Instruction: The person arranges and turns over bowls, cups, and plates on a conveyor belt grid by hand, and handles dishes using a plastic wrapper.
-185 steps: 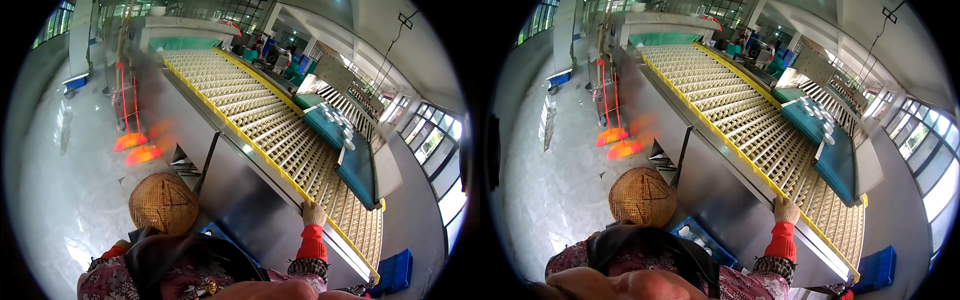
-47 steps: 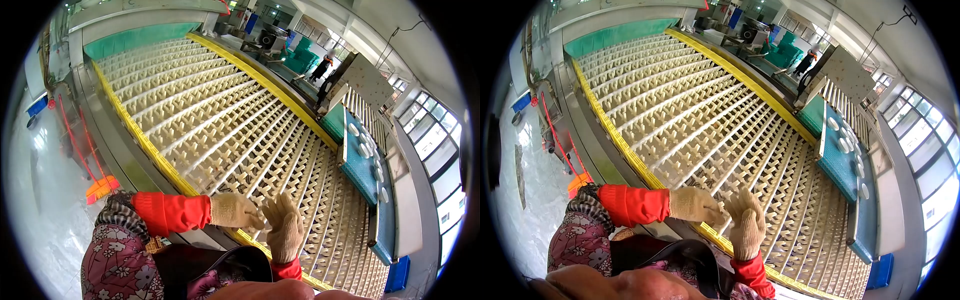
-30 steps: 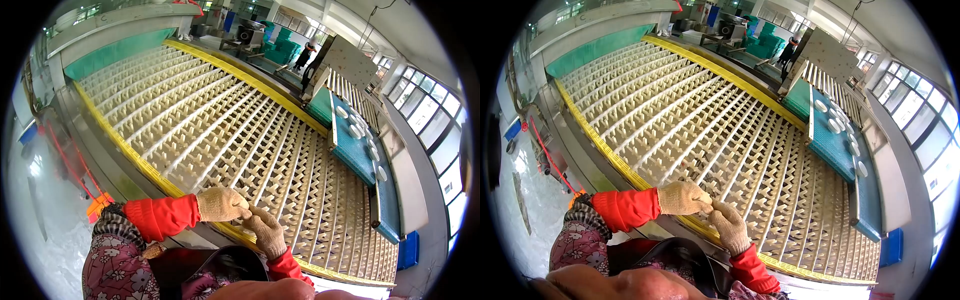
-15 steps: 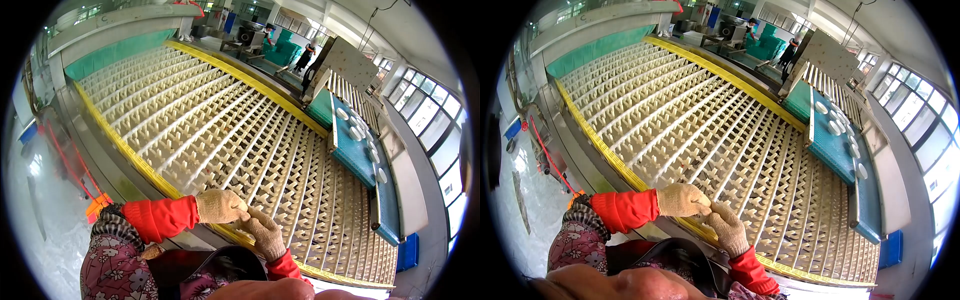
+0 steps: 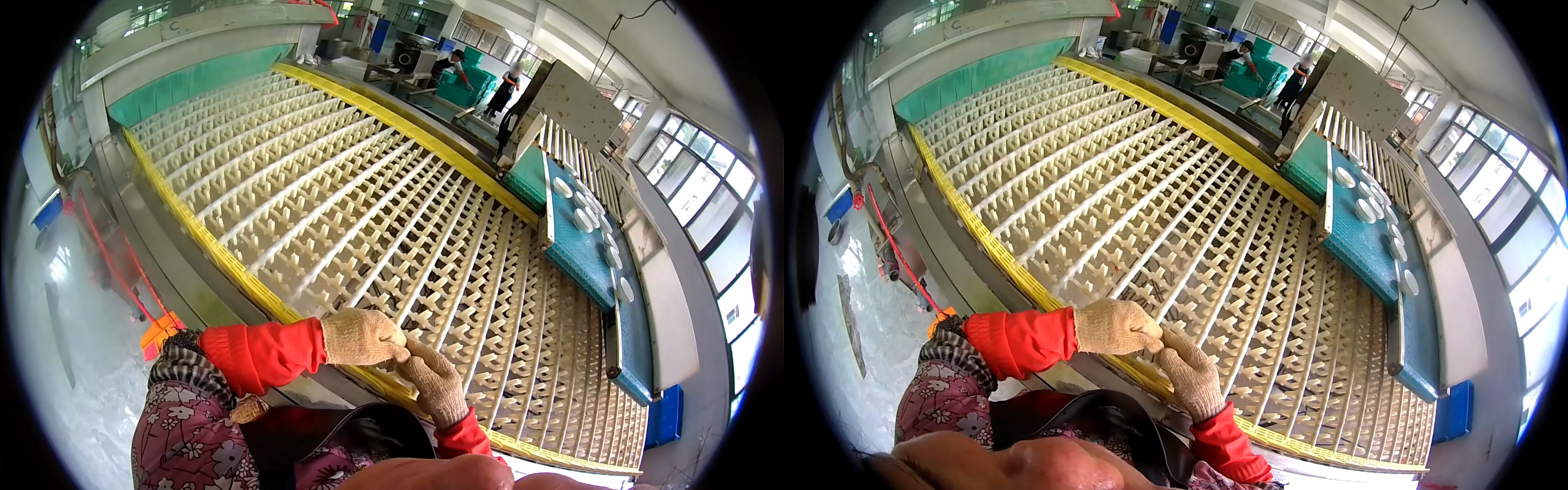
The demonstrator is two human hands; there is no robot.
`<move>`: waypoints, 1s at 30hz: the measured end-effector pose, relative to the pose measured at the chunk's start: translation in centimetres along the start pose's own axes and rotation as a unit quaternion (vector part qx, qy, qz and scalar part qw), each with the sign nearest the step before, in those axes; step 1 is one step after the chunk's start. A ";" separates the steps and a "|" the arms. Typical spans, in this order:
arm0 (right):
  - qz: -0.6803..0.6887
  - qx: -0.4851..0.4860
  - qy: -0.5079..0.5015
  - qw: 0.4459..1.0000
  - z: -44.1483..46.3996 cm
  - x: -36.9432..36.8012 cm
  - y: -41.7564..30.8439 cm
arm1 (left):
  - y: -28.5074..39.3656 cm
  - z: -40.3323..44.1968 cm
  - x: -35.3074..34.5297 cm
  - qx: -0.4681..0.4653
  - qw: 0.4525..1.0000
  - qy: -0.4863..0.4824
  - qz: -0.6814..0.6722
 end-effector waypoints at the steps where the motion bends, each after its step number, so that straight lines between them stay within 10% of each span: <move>1: 0.016 -0.008 -0.005 1.000 0.0 0.1 0.3 | 0.2 0.1 -0.1 0.019 1.000 -0.007 -0.007; 30: 0.042 -0.017 -0.016 0.999 -2.2 4.3 2.8 | 2.2 2.1 -4.3 0.033 0.999 -0.013 0.006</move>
Point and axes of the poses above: each hand's wrist, its own z-axis towards the middle knuckle, its own x-axis out of the back of the hand, y = z × x, the point moved 1 cm from there along z, towards the middle knuckle, and after that the axes turned 8 degrees about -z, right-handed, at the moved point
